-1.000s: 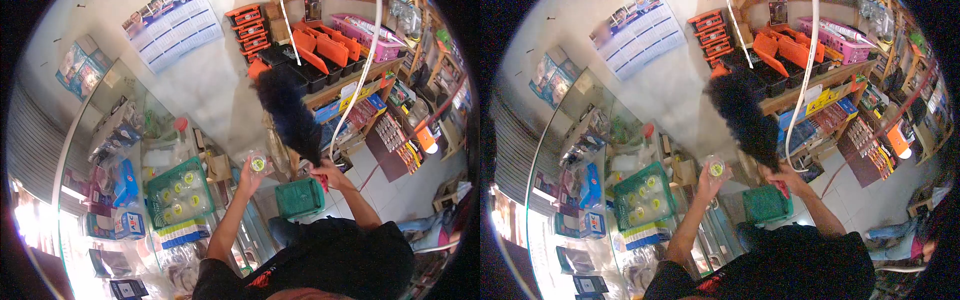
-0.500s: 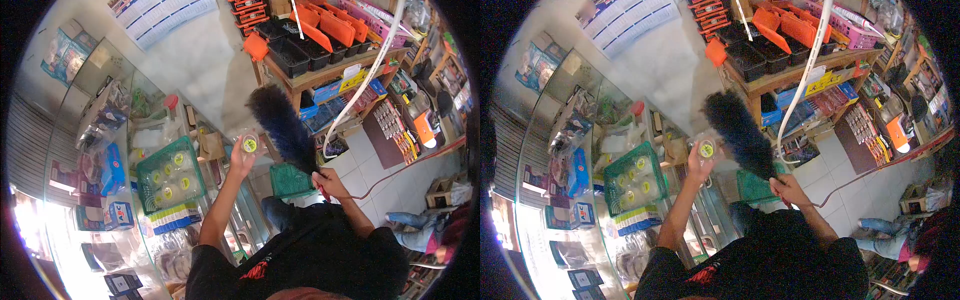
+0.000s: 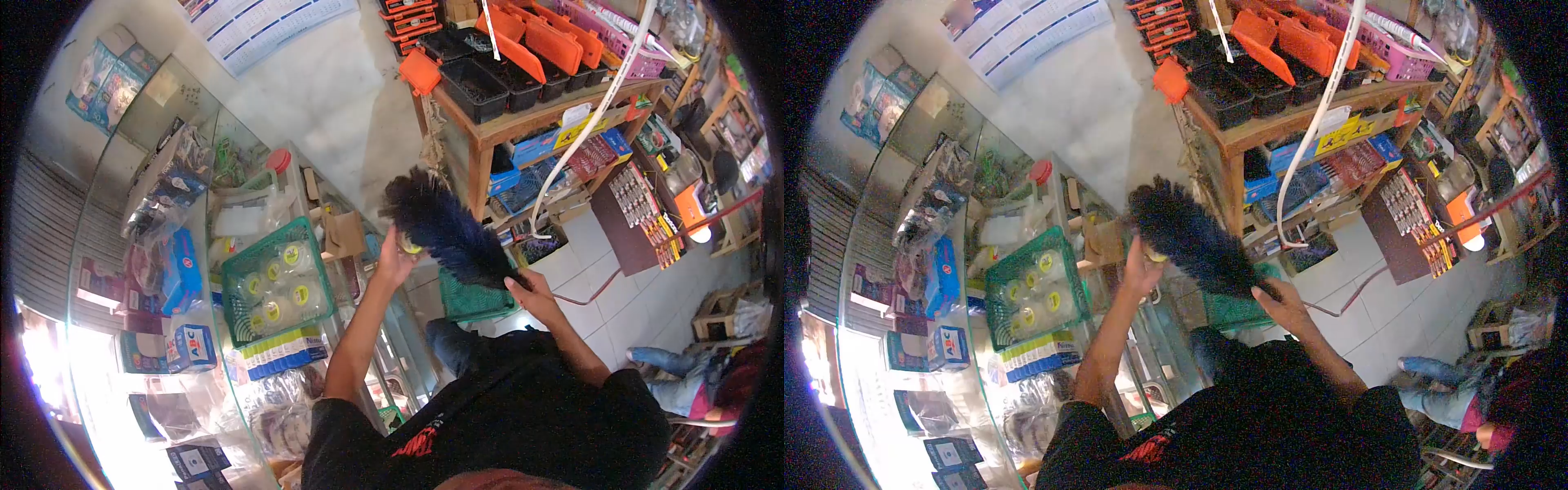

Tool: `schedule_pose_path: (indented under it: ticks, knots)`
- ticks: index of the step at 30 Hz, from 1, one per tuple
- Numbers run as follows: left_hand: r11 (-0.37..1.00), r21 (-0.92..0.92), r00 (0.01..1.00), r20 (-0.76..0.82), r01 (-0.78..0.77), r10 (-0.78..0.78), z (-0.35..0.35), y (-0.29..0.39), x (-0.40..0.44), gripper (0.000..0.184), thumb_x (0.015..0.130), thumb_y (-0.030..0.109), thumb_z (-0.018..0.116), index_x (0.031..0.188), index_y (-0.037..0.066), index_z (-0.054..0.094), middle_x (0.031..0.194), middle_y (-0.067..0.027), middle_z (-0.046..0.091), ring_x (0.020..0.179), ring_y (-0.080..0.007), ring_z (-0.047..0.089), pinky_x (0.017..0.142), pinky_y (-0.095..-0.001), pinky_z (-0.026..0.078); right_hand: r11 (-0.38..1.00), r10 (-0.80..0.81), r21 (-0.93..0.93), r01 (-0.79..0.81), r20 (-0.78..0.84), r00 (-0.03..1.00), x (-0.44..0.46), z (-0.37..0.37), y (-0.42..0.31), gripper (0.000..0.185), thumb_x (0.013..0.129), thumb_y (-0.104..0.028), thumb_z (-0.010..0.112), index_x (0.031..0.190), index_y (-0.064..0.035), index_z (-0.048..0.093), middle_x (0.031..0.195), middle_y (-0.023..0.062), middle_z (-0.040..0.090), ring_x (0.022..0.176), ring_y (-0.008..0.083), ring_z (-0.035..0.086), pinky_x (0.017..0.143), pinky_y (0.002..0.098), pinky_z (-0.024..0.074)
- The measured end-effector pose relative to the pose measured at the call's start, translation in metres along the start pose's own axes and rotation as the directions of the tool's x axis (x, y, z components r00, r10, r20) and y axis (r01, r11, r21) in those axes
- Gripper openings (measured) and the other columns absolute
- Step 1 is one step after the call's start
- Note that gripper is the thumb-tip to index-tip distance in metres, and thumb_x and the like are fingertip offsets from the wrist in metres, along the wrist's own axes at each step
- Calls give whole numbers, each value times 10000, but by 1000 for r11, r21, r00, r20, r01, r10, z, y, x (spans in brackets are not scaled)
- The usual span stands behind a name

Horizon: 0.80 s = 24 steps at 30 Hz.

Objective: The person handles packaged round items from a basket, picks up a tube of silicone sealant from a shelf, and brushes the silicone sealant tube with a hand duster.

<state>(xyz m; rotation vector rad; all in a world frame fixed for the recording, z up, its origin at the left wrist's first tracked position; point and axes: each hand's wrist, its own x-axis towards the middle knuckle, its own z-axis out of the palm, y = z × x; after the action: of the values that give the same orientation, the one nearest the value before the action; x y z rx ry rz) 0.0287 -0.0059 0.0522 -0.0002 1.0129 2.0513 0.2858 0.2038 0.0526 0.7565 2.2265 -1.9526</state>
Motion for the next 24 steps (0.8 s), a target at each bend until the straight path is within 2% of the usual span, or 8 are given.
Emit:
schedule_pose_path:
  ticks: [1,3,6,7,10,13,16,24]
  knots:
    - [997,65,985,159,51,-60,-3,-1,-1,531,978,499,355,1278,82,488,1162,-120,623,1044,-286,610,855,-457,501,999,43,17,-43,16,999,1,-5,-5,354,888,-278,656,1093,3,590,881,82,639,843,143,578,776,304,470]
    - [969,213,870,445,127,-212,-5,-2,-7,482,967,441,446,1253,55,493,1126,-147,634,1000,-287,634,819,-435,526,968,-212,110,223,-108,971,5,0,-15,401,872,-276,673,1154,-6,582,988,108,643,942,164,581,852,317,458]
    - [881,450,820,441,149,-364,4,-8,-14,448,912,334,586,1225,27,492,1072,-170,645,958,-283,652,770,-393,549,908,-401,45,418,-206,893,14,7,-39,416,851,-247,696,1176,-13,580,1049,108,644,991,172,586,879,327,460]
    - [859,446,764,454,251,-458,4,-7,-14,478,867,204,650,1264,4,473,1113,-190,636,996,-276,637,874,-400,515,896,-434,-4,444,-214,875,16,9,-45,411,845,-233,703,1172,-14,581,1052,102,643,991,170,588,874,329,464]
    - [793,591,731,476,146,-489,16,-6,-23,518,861,258,671,1269,35,442,1073,-144,643,970,-242,643,744,-353,548,941,-294,131,313,-146,945,26,21,-57,432,810,-196,737,1170,-16,580,1037,87,649,973,164,598,871,321,470]
    - [752,648,708,474,122,-524,16,-11,-23,529,873,231,664,1299,41,415,1083,-135,636,971,-225,638,739,-343,543,939,-204,276,207,-37,978,29,34,-72,440,772,-172,771,1141,-14,590,1017,70,656,935,161,610,864,316,475]
    - [734,668,715,452,124,-532,19,-9,-25,513,894,218,642,1314,46,403,1093,-130,627,978,-218,631,741,-336,541,903,-258,339,263,-62,964,28,45,-76,437,741,-177,795,1097,-14,602,972,49,658,864,149,612,834,301,481]
    - [673,721,636,445,162,-630,23,-8,-23,562,903,199,628,1366,62,342,1108,-118,603,1007,-210,613,773,-341,541,958,-210,158,241,-190,959,47,46,-44,375,729,-145,780,1038,-19,610,884,51,657,794,143,594,781,303,478]
